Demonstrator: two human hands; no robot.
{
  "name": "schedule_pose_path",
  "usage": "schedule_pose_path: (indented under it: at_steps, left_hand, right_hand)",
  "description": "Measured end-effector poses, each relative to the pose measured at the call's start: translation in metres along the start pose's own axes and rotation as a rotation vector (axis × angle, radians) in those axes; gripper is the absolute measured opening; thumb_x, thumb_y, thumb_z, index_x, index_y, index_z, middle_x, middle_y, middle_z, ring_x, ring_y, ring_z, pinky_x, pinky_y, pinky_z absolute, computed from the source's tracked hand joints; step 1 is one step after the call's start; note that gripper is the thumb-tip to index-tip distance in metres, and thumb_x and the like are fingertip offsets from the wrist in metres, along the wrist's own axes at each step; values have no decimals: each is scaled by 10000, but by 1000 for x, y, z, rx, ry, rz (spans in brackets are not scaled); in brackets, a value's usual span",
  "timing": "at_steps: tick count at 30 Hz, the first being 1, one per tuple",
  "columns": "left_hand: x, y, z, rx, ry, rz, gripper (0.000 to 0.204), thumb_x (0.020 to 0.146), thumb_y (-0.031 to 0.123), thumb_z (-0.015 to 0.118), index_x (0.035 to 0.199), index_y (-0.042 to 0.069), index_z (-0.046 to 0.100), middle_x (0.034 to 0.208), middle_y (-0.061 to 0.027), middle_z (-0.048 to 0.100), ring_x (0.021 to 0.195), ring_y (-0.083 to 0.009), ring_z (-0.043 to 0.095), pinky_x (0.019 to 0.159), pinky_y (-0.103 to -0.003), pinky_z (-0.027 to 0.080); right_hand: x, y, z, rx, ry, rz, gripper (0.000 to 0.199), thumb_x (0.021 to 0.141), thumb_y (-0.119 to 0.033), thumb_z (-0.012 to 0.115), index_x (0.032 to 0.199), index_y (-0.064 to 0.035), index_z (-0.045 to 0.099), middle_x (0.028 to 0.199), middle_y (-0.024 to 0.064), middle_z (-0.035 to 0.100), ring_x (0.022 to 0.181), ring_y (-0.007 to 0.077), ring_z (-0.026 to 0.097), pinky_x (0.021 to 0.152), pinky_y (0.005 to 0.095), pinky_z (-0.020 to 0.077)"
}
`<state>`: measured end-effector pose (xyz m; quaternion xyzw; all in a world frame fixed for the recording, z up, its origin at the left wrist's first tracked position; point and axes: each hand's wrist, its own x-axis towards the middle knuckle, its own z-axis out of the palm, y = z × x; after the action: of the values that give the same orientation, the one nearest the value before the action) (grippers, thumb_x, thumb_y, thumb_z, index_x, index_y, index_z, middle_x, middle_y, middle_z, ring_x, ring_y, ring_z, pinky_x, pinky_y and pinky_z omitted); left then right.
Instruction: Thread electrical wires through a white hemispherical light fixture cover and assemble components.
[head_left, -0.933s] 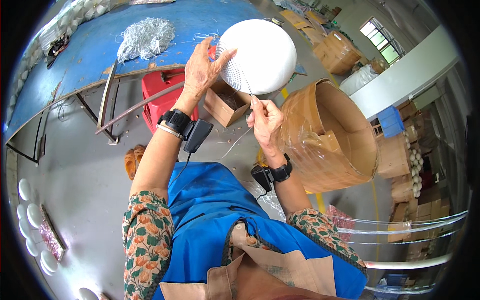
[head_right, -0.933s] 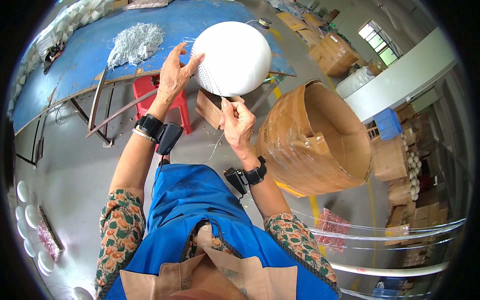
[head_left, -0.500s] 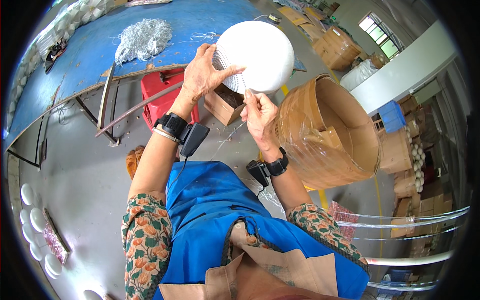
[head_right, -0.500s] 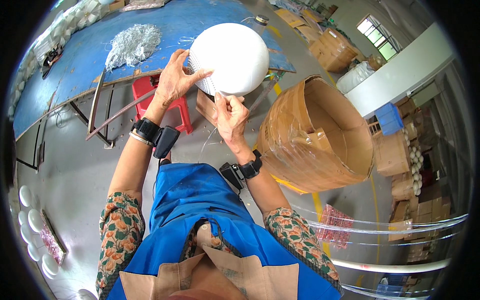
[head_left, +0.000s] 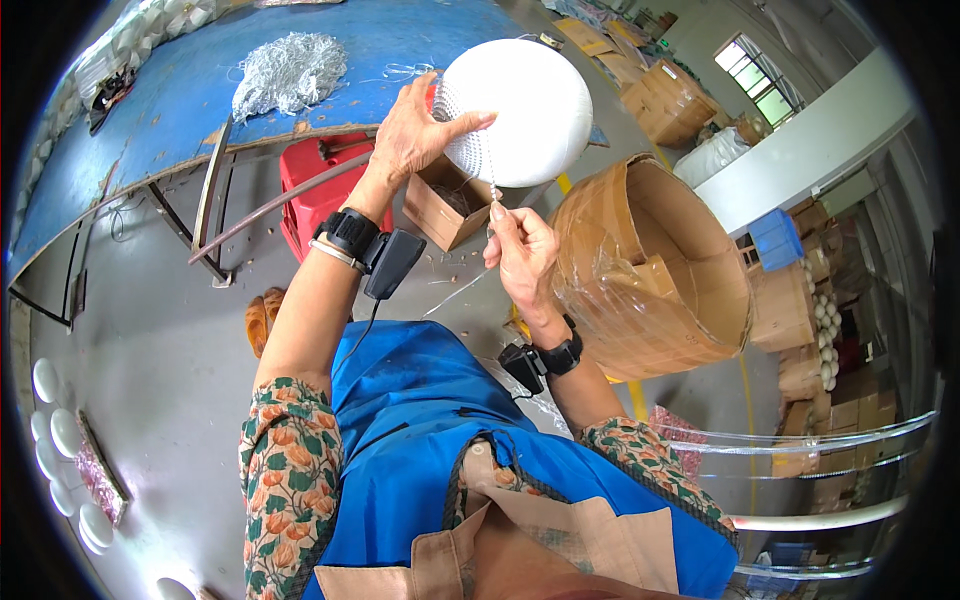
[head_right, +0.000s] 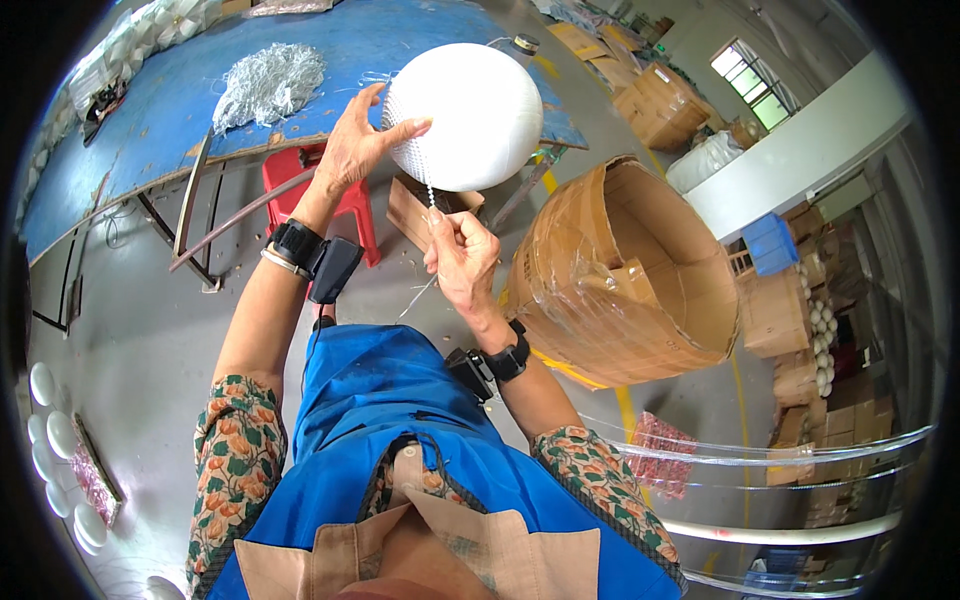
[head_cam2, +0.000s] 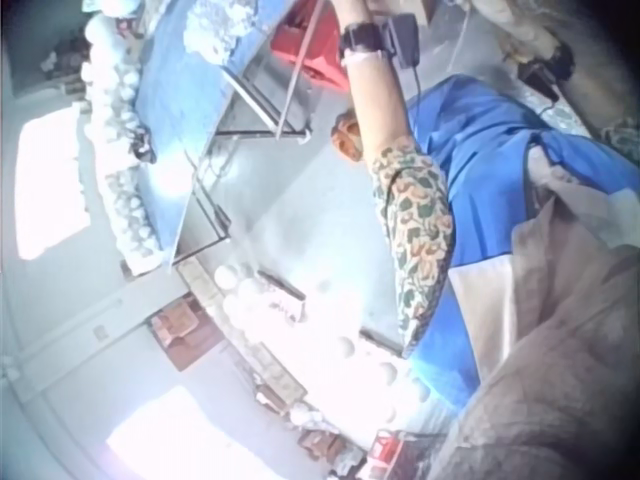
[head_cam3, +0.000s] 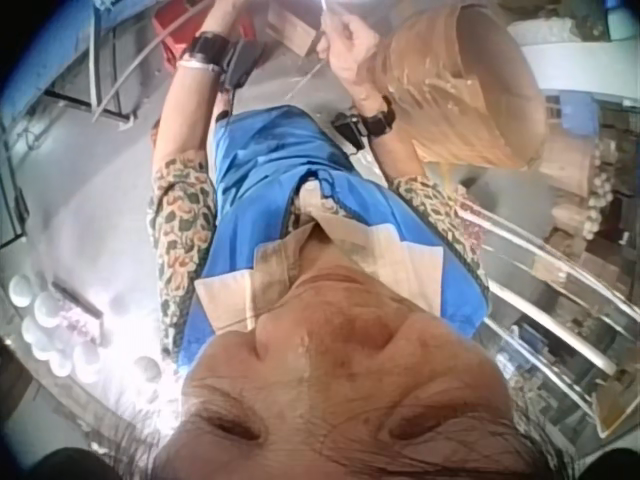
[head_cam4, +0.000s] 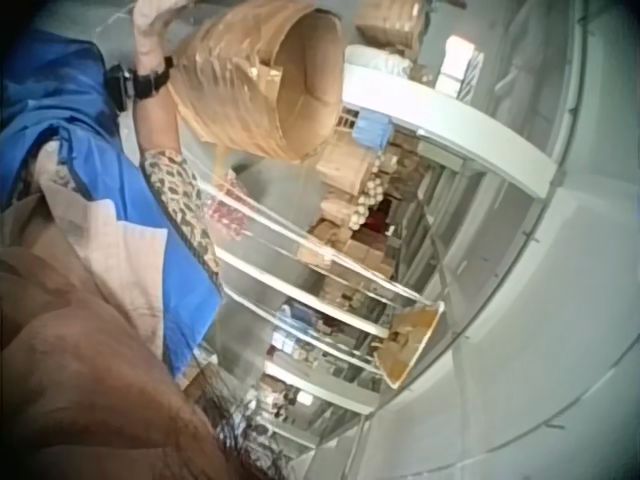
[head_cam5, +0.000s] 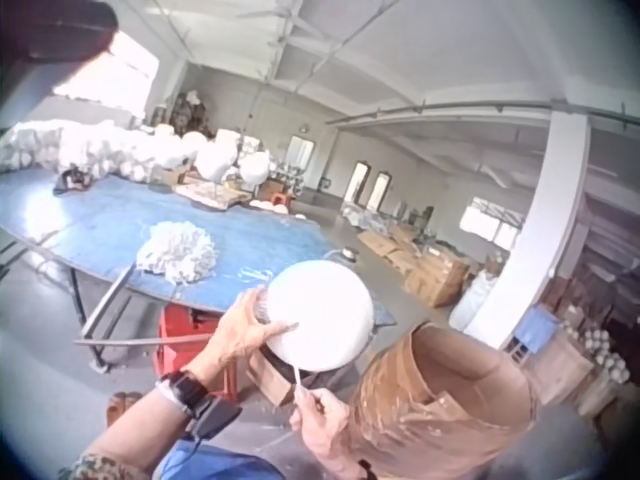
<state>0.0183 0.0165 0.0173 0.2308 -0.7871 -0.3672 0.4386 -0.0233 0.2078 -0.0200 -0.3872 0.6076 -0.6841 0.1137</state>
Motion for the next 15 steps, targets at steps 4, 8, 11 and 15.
schedule_pose_path:
  at_steps: [4, 8, 11, 15]
  left_hand:
    - [3, -4, 1, -1, -46, -34, 1072, 535, 704, 661, 1279, -12, 371, 1208, -222, 448, 1114, -328, 477, 916, -394, 409]
    - [5, -5, 4, -4, -86, -96, 1080, 533, 713, 656, 1284, -7, 366, 1210, -226, 446, 1120, -336, 473, 925, -395, 402]
    - [5, -5, 5, -41, -42, -109, 1066, 531, 705, 664, 1283, 7, 372, 1207, -221, 449, 1114, -338, 476, 918, -402, 406]
    - [0, 0, 7, -2, 54, -41, 976, 576, 681, 655, 1258, 27, 406, 1164, -213, 479, 1070, -337, 504, 885, -401, 423]
  right_hand:
    - [0, -9, 1, -45, 14, -46, 241, 869, -197, 575, 711, -17, 549, 489, 6, 500, 409, 55, 462, 389, 182, 365]
    - [5, 1, 1, -65, 37, -6, 259, 868, -205, 577, 699, -12, 544, 482, 12, 504, 402, 56, 455, 386, 185, 362]
    - [10, 3, 4, -44, 44, -20, 257, 878, -192, 563, 690, -18, 535, 476, 10, 503, 405, 49, 452, 392, 183, 362]
    - [14, 4, 7, -41, 59, -59, 256, 879, -190, 562, 688, -21, 533, 471, 9, 499, 401, 47, 448, 387, 183, 357]
